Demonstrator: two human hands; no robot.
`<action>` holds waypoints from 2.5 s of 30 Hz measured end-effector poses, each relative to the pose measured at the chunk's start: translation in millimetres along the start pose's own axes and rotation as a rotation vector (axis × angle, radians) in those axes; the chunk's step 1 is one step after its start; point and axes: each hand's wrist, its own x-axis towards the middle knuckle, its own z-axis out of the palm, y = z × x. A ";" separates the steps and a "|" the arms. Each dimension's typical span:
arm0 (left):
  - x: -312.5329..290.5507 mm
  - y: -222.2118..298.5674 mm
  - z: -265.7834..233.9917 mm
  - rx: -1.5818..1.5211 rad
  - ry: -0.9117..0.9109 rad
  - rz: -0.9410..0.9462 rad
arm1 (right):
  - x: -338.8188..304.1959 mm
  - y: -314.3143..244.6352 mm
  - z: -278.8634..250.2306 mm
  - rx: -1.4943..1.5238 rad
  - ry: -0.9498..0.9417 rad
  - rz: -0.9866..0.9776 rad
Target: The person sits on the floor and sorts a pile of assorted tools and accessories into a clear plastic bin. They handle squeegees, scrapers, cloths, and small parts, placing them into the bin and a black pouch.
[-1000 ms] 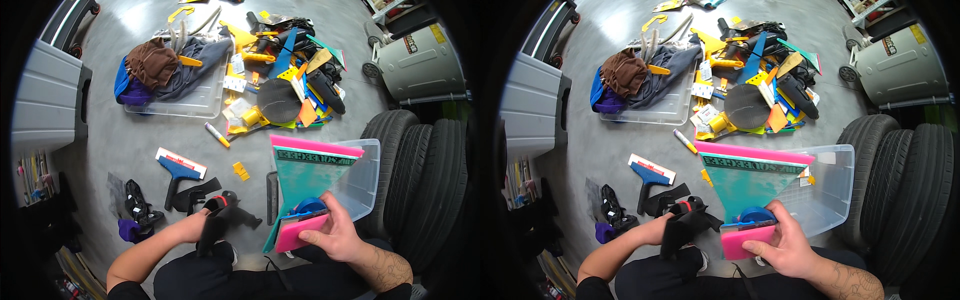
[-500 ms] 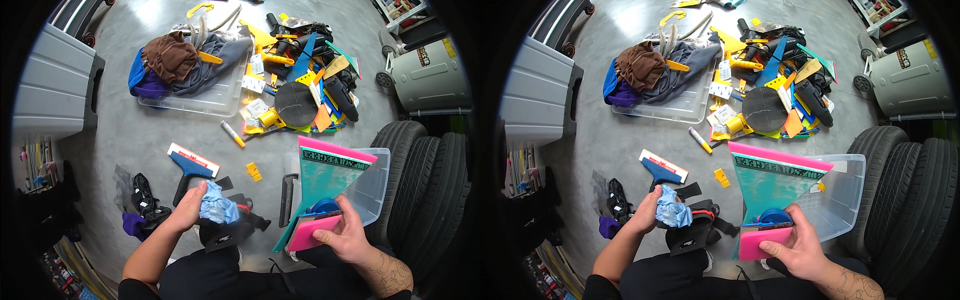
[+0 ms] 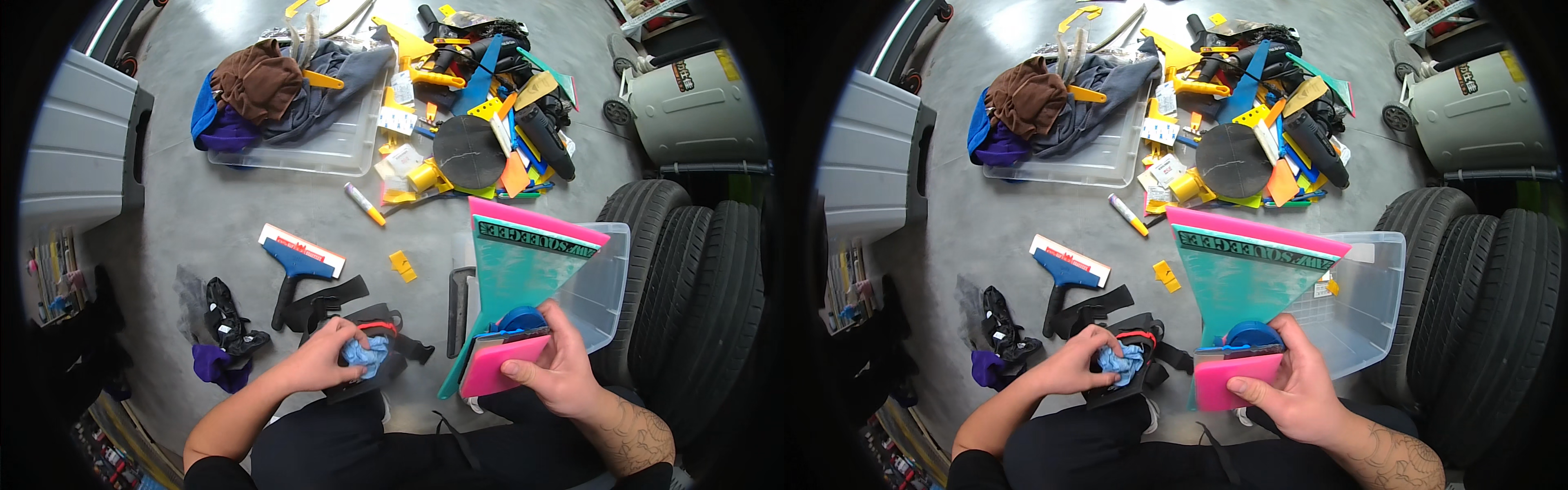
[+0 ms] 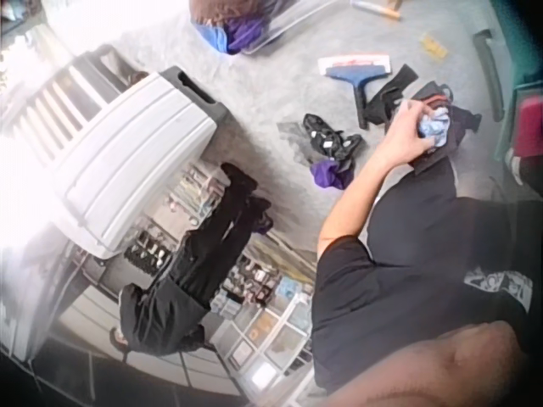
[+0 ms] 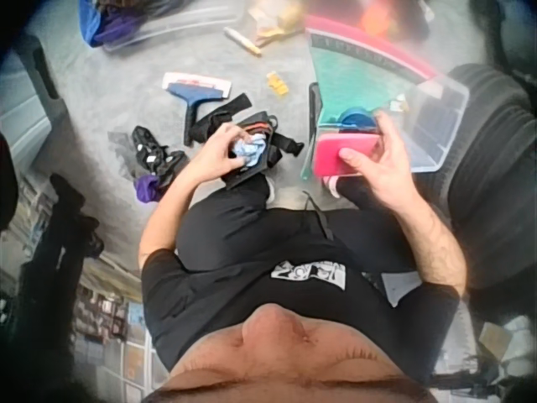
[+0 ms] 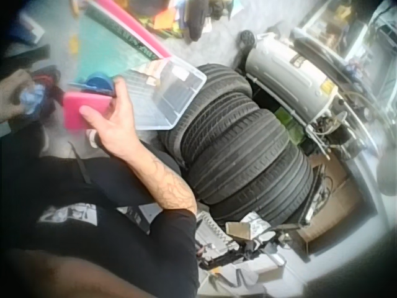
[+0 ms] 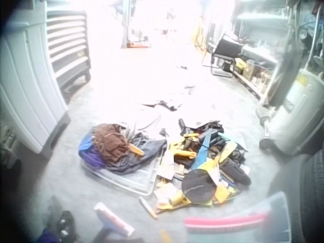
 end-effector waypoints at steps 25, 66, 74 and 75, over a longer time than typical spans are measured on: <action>80.1 -63.0 75.9 0.328 -0.381 -0.363 | 4.6 3.6 0.1 -0.021 -0.018 0.022; 20.5 -64.1 -13.4 0.069 -0.101 0.052 | 25.6 21.8 6.2 0.044 0.072 -0.074; 57.6 -113.4 -42.0 -0.314 -0.289 -0.191 | 19.7 22.3 6.8 0.053 0.074 -0.081; 59.5 -117.0 -41.9 -0.352 -0.291 -0.207 | 18.7 22.2 6.6 0.047 0.079 -0.084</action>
